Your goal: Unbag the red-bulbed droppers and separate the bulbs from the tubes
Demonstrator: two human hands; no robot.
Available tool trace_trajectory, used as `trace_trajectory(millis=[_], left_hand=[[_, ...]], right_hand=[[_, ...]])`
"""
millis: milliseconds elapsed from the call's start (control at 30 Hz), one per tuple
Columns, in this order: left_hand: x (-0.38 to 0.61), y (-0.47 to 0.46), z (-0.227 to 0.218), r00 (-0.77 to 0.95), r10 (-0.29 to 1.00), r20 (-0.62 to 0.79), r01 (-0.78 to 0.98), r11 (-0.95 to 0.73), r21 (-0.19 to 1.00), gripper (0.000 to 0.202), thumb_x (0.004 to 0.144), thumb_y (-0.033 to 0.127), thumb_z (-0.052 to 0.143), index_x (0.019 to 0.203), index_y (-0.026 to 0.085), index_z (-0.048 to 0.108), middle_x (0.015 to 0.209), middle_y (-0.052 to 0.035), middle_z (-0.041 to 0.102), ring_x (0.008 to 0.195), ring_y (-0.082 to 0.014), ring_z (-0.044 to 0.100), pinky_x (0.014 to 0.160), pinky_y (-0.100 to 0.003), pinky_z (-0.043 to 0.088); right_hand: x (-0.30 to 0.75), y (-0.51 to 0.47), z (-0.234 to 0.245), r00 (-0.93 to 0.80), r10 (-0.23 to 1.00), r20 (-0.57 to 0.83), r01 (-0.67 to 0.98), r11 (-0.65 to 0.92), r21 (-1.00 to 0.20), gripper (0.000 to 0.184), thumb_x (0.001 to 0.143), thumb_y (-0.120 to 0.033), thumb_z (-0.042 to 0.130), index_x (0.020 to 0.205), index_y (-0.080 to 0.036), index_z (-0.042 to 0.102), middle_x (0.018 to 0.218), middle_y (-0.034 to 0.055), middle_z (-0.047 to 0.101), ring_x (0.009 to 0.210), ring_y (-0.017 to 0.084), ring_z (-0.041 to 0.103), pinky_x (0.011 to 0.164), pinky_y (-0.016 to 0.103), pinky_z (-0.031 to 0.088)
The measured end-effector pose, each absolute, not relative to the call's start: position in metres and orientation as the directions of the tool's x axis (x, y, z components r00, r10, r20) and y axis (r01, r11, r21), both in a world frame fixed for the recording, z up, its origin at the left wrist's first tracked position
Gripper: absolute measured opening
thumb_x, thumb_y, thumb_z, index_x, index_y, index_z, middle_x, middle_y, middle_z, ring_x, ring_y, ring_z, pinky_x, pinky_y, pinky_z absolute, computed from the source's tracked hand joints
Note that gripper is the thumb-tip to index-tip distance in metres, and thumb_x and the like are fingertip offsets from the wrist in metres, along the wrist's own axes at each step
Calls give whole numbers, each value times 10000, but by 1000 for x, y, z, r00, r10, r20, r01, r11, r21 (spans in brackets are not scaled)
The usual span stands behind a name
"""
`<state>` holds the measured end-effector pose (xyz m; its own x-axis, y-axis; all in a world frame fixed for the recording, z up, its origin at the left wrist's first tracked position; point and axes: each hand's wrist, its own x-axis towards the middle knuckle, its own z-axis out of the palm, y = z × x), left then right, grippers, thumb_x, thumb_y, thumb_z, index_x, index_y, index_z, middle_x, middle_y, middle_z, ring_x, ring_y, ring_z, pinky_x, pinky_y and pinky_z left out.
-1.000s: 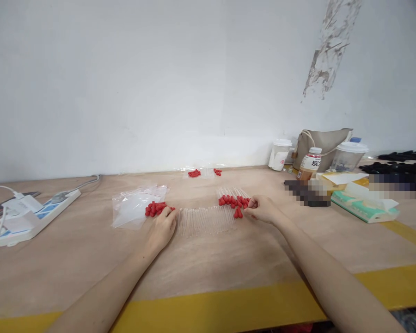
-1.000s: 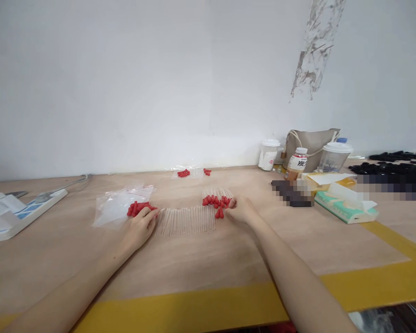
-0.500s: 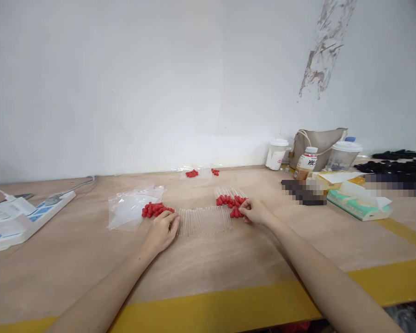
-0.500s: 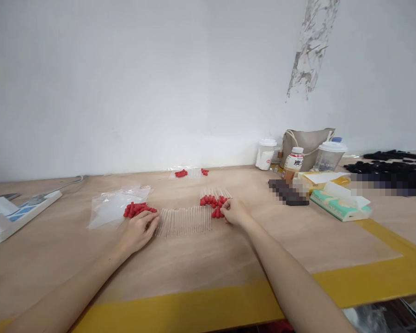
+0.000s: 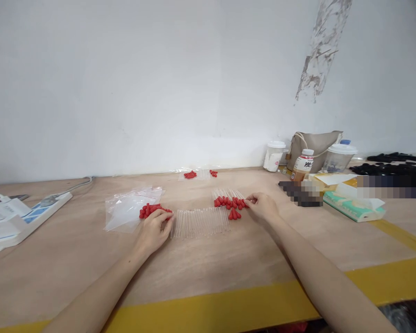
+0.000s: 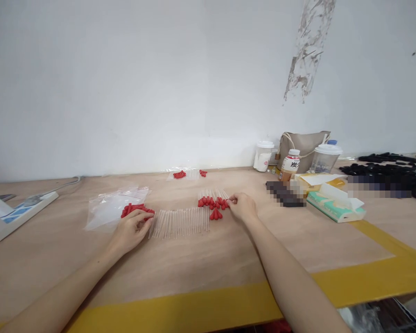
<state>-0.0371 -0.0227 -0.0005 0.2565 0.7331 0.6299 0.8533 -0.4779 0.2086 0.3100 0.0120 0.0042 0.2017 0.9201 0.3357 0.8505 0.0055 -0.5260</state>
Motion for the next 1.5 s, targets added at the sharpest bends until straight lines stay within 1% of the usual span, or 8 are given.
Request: trace_trajectory(millis=[267, 467, 700, 833, 933, 1033, 1200, 1500], left_hand=[[-36, -23, -1, 310, 708, 634, 856, -498, 137, 211, 803, 269, 451, 796, 178, 642, 837, -48, 582, 815, -171, 542, 747, -304, 454], [-32, -23, -4, 321, 660, 679, 851, -515, 99, 198, 797, 250, 457, 804, 182, 643, 862, -59, 570, 840, -185, 521, 764, -330, 446], [-25, -23, -7, 359, 626, 693, 838, -542, 56, 216, 795, 249, 462, 933, 183, 614, 912, -75, 553, 906, -212, 480, 807, -365, 417], [-10, -24, -3, 403, 590, 700, 847, -530, -40, 313, 817, 201, 417, 1106, 201, 538, 1045, -94, 542, 985, -228, 461, 830, -386, 380], [2, -26, 1, 473, 533, 701, 841, -512, -177, 377, 830, 155, 397, 1192, 229, 472, 1175, -99, 508, 1080, -250, 425, 885, -445, 300], [10, -31, 1, 550, 503, 667, 805, -532, -263, 299, 847, 184, 416, 1112, 257, 532, 1064, -76, 592, 1020, -229, 484, 913, -476, 225], [12, -34, -7, 559, 480, 676, 787, -565, -249, 196, 856, 216, 427, 826, 218, 620, 711, -24, 627, 773, -161, 542, 868, -428, 252], [10, -38, -8, 605, 448, 658, 734, -635, -243, 192, 842, 165, 428, 829, 224, 611, 687, 2, 622, 785, -158, 525, 840, -419, 227]], right_hand=[[299, 19, -3, 149, 903, 403, 894, 51, -444, 350, 727, -522, 484, 765, -244, 693, 759, 50, 622, 700, 157, 552, 557, 232, 321], [291, 24, -4, 107, 898, 426, 914, 80, -398, 316, 753, -430, 490, 631, -205, 675, 688, 66, 625, 673, 162, 547, 549, 239, 311], [284, 13, 1, 175, 850, 497, 818, 155, -554, 269, 752, -402, 484, 680, -210, 658, 710, 24, 593, 681, 131, 529, 589, 224, 349], [262, -2, 0, 2, 842, 540, 720, 374, -585, 210, 751, -364, 517, 765, -210, 659, 744, 17, 580, 716, 129, 524, 642, 238, 379], [241, -14, -5, -182, 761, 622, 625, 578, -524, 136, 753, -297, 550, 773, -205, 649, 735, 17, 573, 740, 138, 515, 689, 268, 390], [225, -26, -9, -288, 701, 652, 575, 671, -468, 84, 752, -272, 576, 761, -217, 638, 711, 11, 561, 743, 143, 498, 690, 277, 392], [215, -36, -12, -314, 630, 710, 634, 696, -337, 131, 756, -297, 572, 855, -227, 621, 847, 34, 577, 815, 160, 486, 697, 285, 386], [209, -35, -20, -435, 466, 771, 705, 708, -30, 156, 814, -274, 506, 786, -244, 656, 626, 15, 578, 718, 145, 438, 713, 337, 242]])
